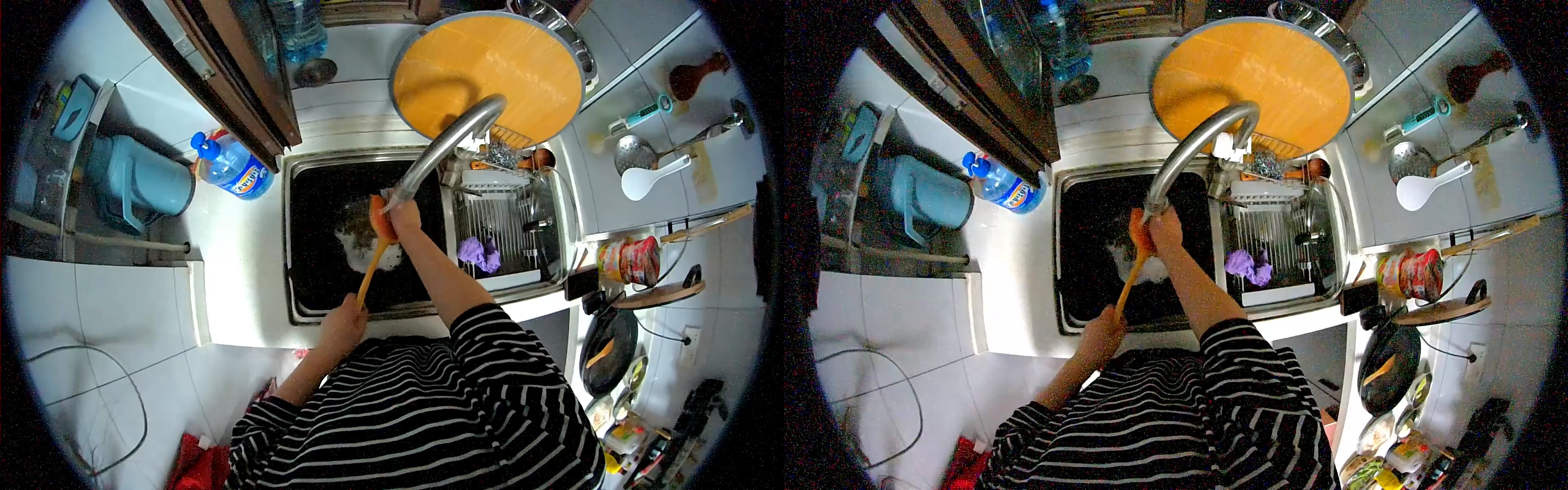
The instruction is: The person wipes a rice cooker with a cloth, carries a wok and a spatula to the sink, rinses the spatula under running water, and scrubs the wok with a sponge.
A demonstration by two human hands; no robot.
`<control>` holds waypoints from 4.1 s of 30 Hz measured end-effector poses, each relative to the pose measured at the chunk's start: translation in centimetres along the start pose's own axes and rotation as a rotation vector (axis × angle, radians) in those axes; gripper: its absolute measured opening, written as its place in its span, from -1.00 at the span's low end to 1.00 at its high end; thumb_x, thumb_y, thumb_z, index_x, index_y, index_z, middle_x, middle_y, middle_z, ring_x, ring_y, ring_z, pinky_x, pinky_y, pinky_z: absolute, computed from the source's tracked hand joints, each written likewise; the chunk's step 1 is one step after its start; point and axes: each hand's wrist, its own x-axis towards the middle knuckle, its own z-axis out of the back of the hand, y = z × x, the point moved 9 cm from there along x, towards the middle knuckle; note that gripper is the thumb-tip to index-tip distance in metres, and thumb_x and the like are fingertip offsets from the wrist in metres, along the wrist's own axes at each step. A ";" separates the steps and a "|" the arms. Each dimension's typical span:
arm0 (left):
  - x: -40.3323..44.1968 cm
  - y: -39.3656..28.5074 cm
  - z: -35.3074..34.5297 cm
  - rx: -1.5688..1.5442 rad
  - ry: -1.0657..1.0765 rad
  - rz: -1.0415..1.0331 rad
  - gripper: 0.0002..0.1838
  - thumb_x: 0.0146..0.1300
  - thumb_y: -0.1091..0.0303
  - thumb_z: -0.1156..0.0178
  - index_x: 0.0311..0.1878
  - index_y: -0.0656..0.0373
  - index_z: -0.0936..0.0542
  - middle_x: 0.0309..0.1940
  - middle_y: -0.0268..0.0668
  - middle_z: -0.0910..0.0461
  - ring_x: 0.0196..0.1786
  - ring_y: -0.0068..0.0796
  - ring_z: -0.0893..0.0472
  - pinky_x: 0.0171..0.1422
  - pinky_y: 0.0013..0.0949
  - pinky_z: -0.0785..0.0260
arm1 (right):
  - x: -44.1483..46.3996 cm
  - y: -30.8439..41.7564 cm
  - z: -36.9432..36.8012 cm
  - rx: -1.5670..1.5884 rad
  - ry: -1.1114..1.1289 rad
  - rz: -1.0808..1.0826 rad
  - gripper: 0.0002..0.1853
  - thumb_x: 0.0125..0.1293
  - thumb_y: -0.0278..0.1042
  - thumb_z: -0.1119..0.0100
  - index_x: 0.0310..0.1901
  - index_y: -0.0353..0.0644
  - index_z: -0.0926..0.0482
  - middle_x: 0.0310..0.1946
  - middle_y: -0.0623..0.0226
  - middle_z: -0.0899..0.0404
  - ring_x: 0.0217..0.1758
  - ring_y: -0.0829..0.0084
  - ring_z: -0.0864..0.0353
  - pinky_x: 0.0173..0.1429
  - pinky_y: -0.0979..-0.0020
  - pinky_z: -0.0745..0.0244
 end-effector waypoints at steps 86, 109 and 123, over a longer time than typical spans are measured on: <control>-1.1 -1.1 2.6 0.463 -0.265 -0.058 -0.54 0.25 0.36 -0.06 0.23 0.16 -0.30 -0.09 -0.06 -0.48 -0.12 -0.11 -0.54 -0.26 -0.15 -0.41 | -4.7 -3.3 -4.5 1.045 0.169 -0.414 -0.67 0.42 0.02 0.12 -0.20 -0.10 -0.41 -0.30 0.37 -0.39 -0.40 0.46 -0.31 -0.19 0.28 -0.37; 1.2 -0.6 3.4 -0.210 -0.137 0.102 -0.73 0.24 0.20 -0.08 -0.29 0.24 -0.38 -0.57 0.02 -0.50 -0.44 0.12 -0.52 -0.38 0.02 -0.31 | -5.8 9.5 -4.0 -0.666 -0.203 0.636 -0.46 0.32 -0.05 0.06 0.27 -0.11 -0.25 0.22 0.18 -0.30 0.34 0.16 -0.18 0.29 -0.11 -0.09; 0.7 0.7 1.6 -0.360 -0.068 0.114 -0.70 0.22 0.21 -0.17 -0.22 0.31 -0.46 -0.53 -0.19 -0.48 -0.46 -0.28 -0.47 -0.39 -0.23 -0.29 | 0.7 3.2 -1.1 -0.563 -0.042 0.037 -0.52 0.35 0.13 0.17 0.08 -0.05 -0.42 0.02 0.09 -0.47 0.14 0.08 -0.42 0.11 0.18 -0.35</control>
